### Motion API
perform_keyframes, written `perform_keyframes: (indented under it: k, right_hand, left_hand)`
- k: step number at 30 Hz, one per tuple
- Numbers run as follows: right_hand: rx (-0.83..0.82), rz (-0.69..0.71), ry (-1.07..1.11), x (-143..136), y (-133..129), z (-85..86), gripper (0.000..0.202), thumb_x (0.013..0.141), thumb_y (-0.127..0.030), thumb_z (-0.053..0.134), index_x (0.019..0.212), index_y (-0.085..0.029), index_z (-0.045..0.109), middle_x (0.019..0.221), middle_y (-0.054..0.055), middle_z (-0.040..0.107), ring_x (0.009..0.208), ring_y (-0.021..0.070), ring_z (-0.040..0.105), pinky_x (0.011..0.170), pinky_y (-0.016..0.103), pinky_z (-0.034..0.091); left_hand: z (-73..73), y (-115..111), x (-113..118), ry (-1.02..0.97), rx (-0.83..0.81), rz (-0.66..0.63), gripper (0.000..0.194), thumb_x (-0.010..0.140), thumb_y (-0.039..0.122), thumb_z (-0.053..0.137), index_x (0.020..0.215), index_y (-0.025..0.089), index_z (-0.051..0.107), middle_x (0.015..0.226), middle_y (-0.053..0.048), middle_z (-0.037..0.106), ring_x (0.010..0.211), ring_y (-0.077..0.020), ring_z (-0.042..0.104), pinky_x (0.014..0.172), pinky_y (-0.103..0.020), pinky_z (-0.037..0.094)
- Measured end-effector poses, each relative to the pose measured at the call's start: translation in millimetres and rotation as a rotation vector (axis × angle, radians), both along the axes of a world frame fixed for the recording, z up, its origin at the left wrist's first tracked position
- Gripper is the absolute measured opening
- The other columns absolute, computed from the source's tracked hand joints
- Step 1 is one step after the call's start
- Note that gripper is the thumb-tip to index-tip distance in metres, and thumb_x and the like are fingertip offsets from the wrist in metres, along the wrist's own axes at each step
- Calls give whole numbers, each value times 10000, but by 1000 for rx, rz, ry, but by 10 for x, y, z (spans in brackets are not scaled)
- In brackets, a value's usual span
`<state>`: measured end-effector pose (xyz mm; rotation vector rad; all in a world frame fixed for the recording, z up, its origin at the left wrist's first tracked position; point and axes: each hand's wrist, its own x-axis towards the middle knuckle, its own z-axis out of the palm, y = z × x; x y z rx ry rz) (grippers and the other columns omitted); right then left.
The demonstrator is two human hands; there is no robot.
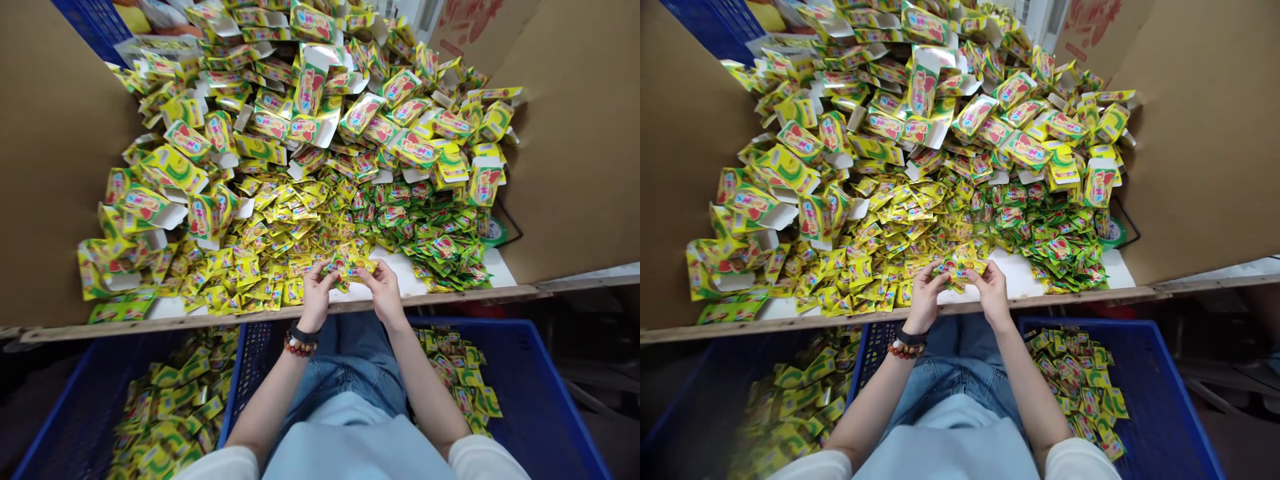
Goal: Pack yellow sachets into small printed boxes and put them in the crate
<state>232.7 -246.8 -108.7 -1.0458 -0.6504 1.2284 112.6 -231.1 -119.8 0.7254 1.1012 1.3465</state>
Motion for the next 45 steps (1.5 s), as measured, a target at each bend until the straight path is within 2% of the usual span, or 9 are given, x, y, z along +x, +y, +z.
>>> perform_keyframes:
  k: [7,15,19,23,27,32,35,39,45]
  right_hand:
    - [-10,6,25,-98,-87,74,344,635,-383,837,825,-216,603,755,-13,739,718,175,695,759,344,589]
    - [-28,117,-50,-64,-136,69,373,658,-382,804,955,-206,662,863,20,758,822,207,714,810,362,593]
    - [-73,-13,-22,191,-188,25,341,649,-372,813,903,-199,664,811,-6,729,705,178,694,668,342,619]
    - [-94,-147,-2,472,-248,-17,356,628,-340,833,896,-211,636,792,-36,691,653,148,675,596,315,622]
    - [-68,-169,-35,491,-264,-38,355,642,-340,824,903,-215,619,810,-34,681,684,143,677,623,307,621]
    - [-10,-125,-147,284,-291,-27,363,688,-338,803,992,-227,638,855,-8,733,738,166,698,713,333,612]
    - [109,-5,-295,170,-348,18,255,752,-322,757,984,-233,697,931,30,750,858,206,711,837,388,592]
    - [352,168,-638,28,-384,73,213,863,-257,628,1052,-261,726,1252,84,679,1296,262,543,1097,483,436]
    - [481,201,-749,-36,-312,26,304,924,-214,523,1190,-274,656,1283,74,674,1236,219,606,1075,422,471]
  left_hand:
    - [79,-153,26,-43,24,-17,401,727,417,731,1054,247,572,1037,-12,637,777,-113,639,605,-197,541]
    - [77,-259,-1,255,138,-150,319,810,497,653,976,239,566,837,-7,684,707,-156,670,628,-271,563]
    - [276,51,-619,689,253,-144,268,760,442,722,834,189,673,828,-55,698,763,-226,663,790,-398,552]
    - [545,693,-1597,1206,263,643,515,794,307,696,1237,89,548,1274,-192,546,1130,-306,566,978,-490,465]
    - [621,1099,-2099,1328,-40,580,744,713,378,817,1278,43,467,1132,-160,620,1113,-346,585,1009,-558,426]
    - [573,866,-1741,1142,251,574,786,615,366,879,1261,161,481,955,-14,655,861,-211,637,877,-418,517]
    - [533,574,-1242,800,363,278,785,549,439,890,1191,195,510,965,-15,655,791,-173,641,763,-326,539]
    - [392,317,-623,336,190,-159,530,592,457,846,963,180,590,875,-28,680,790,-177,662,742,-293,537]
    - [139,97,-294,18,-17,-267,453,720,558,723,925,171,607,885,-60,688,793,-177,670,725,-289,543]
